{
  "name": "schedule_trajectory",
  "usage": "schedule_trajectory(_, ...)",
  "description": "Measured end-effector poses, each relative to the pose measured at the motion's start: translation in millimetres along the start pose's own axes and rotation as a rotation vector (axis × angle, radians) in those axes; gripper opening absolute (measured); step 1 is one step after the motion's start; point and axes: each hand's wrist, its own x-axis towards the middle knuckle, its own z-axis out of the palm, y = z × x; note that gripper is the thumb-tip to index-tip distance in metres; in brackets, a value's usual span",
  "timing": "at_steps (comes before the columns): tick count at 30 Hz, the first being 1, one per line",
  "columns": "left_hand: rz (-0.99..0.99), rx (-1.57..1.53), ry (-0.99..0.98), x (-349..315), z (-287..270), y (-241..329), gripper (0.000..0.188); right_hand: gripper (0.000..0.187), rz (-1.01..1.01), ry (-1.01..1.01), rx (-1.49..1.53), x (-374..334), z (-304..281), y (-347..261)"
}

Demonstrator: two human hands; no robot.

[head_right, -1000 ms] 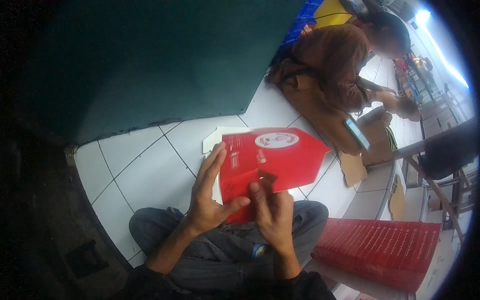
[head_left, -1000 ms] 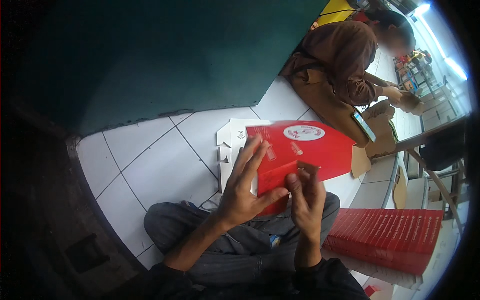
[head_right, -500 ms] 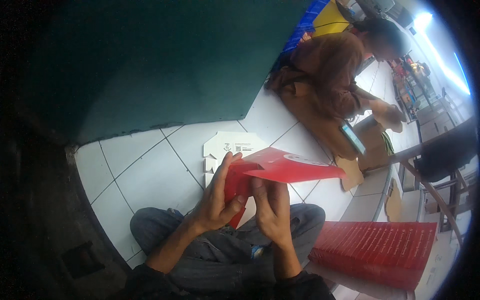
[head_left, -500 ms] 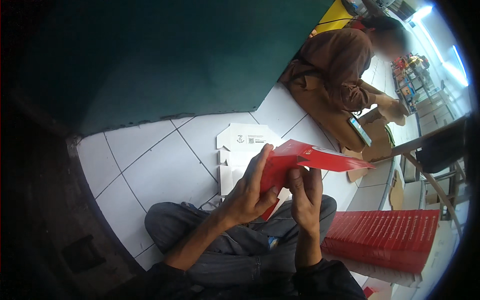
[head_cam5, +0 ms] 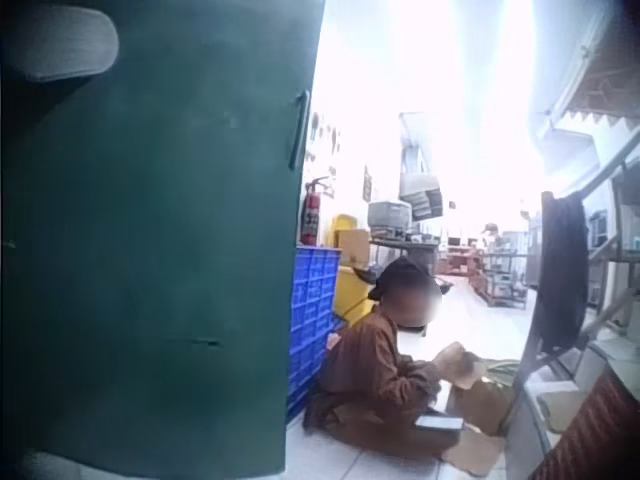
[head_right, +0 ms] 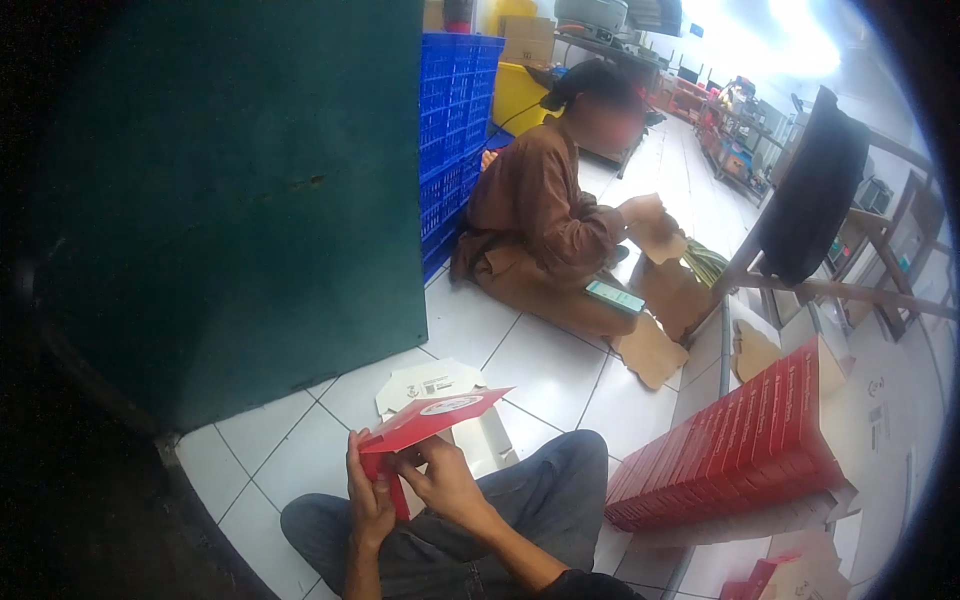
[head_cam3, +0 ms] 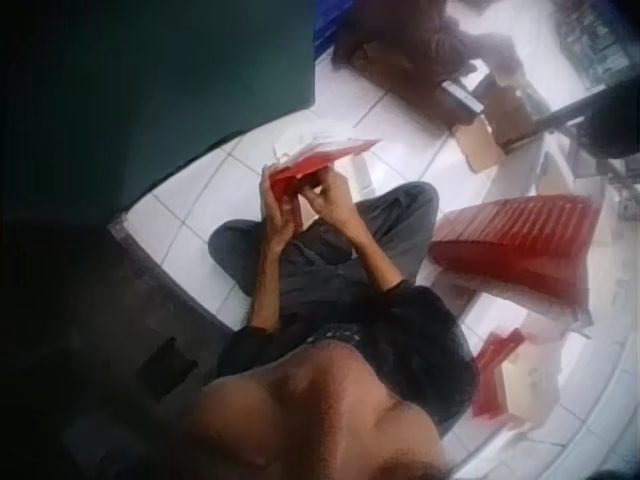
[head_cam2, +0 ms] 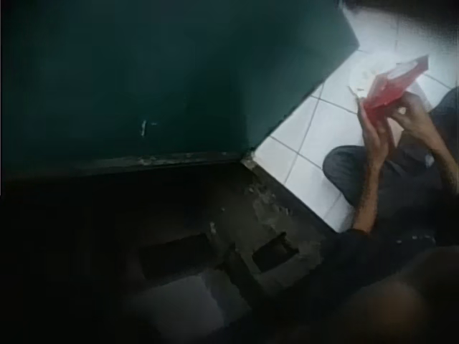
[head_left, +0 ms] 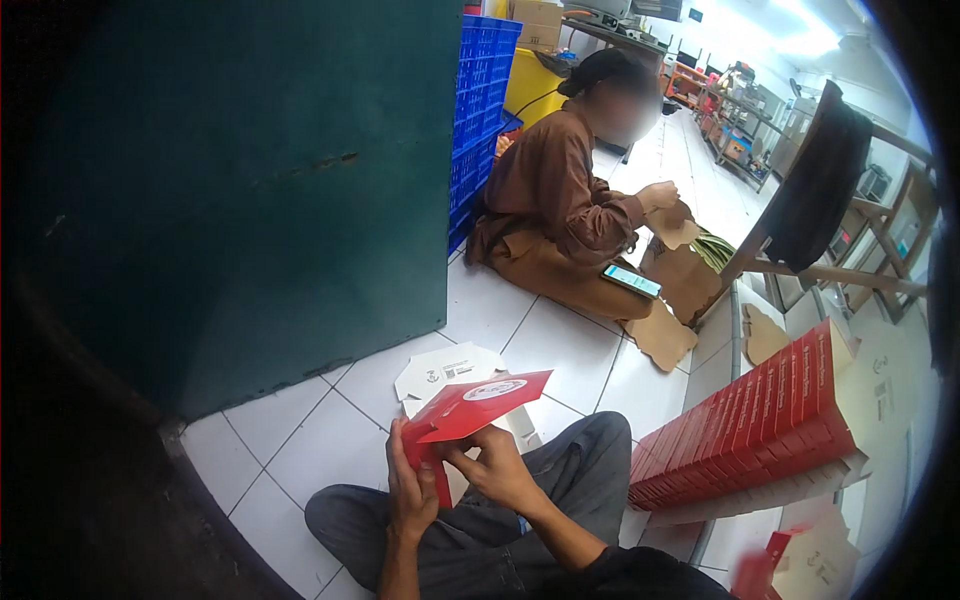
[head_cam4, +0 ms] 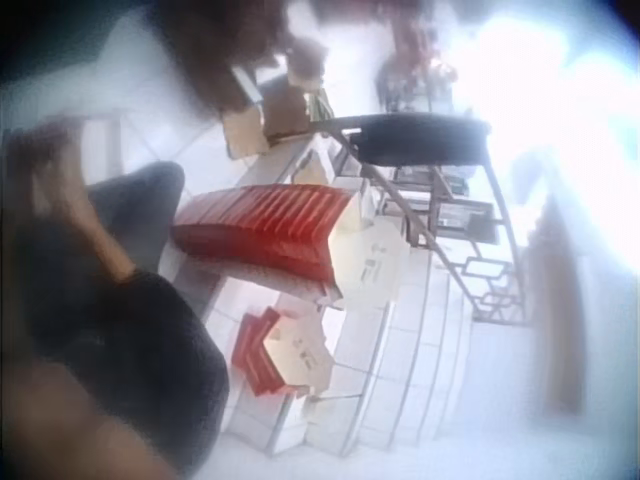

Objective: The person assembles cardboard food boxes by folding the pre-scored sides and tabs together by hand while sitting on the floor.

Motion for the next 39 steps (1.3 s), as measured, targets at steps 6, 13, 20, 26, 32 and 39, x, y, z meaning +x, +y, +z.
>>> schedule_trajectory(6, 0.059, 0.215, -0.007, -18, 3, 25, 0.066, 0.028, 0.101, -0.054, 0.202, -26, -13, 3)
schedule_trajectory(13, 0.024, 0.264, -0.005, -25, 1, 49, 0.065, 0.027, 0.082, -0.045, 0.394, -35, -17, 7)
schedule_trajectory(20, -0.001, 0.340, -0.070, -16, 21, 52, 0.062, 0.028, 0.188, -0.123, 0.513, -30, -30, 37)
schedule_trajectory(26, -0.033, 0.383, -0.077, -17, 30, 47, 0.066, 0.037, 0.183, -0.179, 0.648, -29, -33, 59)
schedule_trajectory(32, -0.087, 0.361, -0.078, -17, 25, 43, 0.067, 0.038, 0.188, -0.162, 0.658, -27, -30, 58)
schedule_trajectory(39, -0.088, 0.359, -0.045, -20, 22, 46, 0.063, 0.043, 0.142, -0.139, 0.525, -36, -8, 83)
